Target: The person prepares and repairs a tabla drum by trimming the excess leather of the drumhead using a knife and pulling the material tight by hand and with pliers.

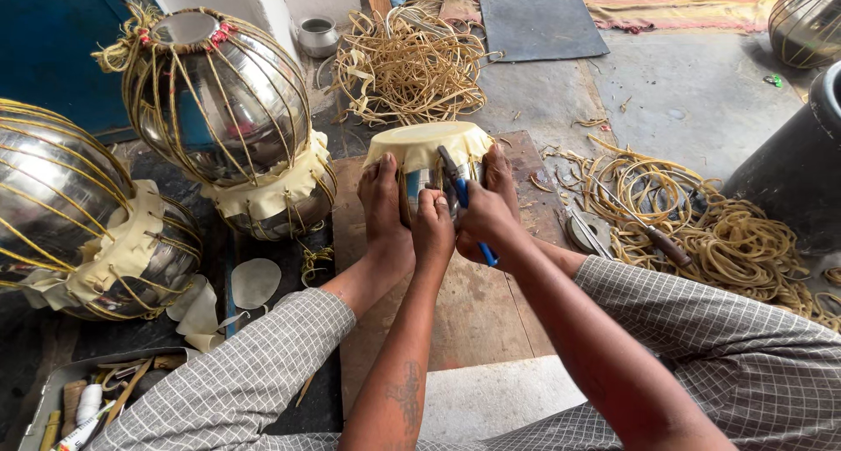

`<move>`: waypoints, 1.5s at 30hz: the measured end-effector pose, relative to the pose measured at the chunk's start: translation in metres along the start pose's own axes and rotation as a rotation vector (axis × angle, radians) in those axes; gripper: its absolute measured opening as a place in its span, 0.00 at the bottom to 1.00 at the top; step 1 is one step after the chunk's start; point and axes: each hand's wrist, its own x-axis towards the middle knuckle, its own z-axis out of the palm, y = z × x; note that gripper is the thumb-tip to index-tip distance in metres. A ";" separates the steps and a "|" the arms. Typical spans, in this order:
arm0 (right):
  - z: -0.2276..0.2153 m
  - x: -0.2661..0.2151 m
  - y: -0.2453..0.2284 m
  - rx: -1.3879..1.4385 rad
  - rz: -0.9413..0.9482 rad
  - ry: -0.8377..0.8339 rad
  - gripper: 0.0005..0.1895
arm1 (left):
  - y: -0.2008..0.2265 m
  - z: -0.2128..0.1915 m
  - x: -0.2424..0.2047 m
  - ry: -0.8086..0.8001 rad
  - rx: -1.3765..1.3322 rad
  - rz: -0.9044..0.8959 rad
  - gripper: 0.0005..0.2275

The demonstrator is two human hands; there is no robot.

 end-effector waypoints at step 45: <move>0.026 -0.225 0.088 -0.388 -0.529 -0.974 0.39 | 0.032 -0.040 0.074 0.068 -1.057 -0.779 0.21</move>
